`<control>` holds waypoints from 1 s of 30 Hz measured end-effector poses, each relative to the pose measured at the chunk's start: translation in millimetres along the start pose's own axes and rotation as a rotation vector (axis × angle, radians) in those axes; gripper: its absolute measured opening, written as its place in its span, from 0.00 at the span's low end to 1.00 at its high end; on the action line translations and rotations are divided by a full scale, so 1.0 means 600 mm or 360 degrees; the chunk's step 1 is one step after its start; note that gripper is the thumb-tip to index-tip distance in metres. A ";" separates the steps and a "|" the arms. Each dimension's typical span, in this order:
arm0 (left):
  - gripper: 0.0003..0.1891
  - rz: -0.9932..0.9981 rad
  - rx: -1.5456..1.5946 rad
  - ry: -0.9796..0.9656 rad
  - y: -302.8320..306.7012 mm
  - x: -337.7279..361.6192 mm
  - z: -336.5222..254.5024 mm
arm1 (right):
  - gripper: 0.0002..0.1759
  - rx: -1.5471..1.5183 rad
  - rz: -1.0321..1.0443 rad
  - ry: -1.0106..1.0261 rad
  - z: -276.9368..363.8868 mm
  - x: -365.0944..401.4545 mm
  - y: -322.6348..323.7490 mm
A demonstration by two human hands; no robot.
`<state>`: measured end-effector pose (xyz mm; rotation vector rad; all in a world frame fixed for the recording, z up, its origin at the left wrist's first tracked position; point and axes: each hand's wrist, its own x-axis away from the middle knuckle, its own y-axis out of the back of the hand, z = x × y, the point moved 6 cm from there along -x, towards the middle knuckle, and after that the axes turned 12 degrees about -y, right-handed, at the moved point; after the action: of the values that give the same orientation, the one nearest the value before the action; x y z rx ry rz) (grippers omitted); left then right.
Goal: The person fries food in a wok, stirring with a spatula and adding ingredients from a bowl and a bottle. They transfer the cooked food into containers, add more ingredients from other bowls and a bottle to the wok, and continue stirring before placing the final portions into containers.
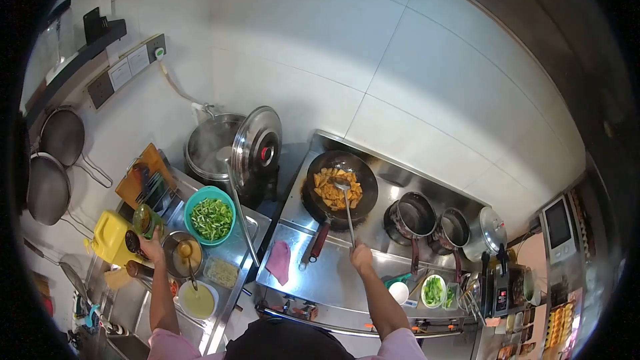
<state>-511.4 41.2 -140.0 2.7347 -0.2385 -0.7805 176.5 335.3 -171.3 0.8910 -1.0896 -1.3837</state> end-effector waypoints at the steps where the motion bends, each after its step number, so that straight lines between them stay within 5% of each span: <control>1: 0.30 -0.0016 0.0072 -0.0068 0.011 -0.001 -0.026 | 0.25 0.0011 -0.0087 -0.0009 0.005 0.004 0.008; 4: 0.27 -0.0105 0.0409 -0.0120 0.027 -0.005 -0.073 | 0.25 -0.0083 -0.0197 0.0274 0.064 0.015 0.032; 6: 0.26 -0.0200 0.0702 -0.0029 0.027 0.003 -0.228 | 0.24 -0.0446 -0.0028 0.0508 0.165 0.053 0.056; 10: 0.23 -0.0077 0.1782 0.0762 -0.093 0.086 -0.352 | 0.27 -0.1103 0.0616 0.0726 0.366 0.152 0.057; 11: 0.24 0.0098 0.1926 0.0930 -0.128 0.116 -0.368 | 0.30 -0.1369 0.0938 0.0537 0.411 0.192 0.093; 14: 0.24 0.0458 0.2121 0.1317 -0.209 0.205 -0.442 | 0.28 -0.1568 0.0649 0.0647 0.450 0.214 0.124; 16: 0.24 0.0613 0.2190 0.1485 -0.245 0.250 -0.479 | 0.23 -0.1465 -0.0077 0.0796 0.432 0.202 0.162; 19: 0.23 0.0818 0.2225 0.1611 -0.303 0.309 -0.494 | 0.19 -0.1461 0.0056 0.0448 0.351 0.159 0.145; 22: 0.21 0.0923 0.2154 0.1783 -0.357 0.359 -0.504 | 0.15 -0.1584 -0.0275 0.0126 0.277 0.111 0.165; 26: 0.20 0.0866 0.2060 0.1773 -0.405 0.393 -0.553 | 0.20 -0.1375 -0.0265 0.0435 0.255 0.105 0.214; 27: 0.19 0.0927 0.2083 0.1805 -0.414 0.399 -0.570 | 0.20 -0.1314 -0.0101 0.0277 0.250 0.100 0.212; 30: 0.18 0.1114 0.2111 0.1743 -0.434 0.414 -0.602 | 0.20 -0.1577 -0.0486 0.0350 0.200 0.064 0.203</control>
<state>-88.1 311.2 -50.9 3.0587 -1.7177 1.5284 94.7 315.8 -17.4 0.4444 -0.0193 -1.7568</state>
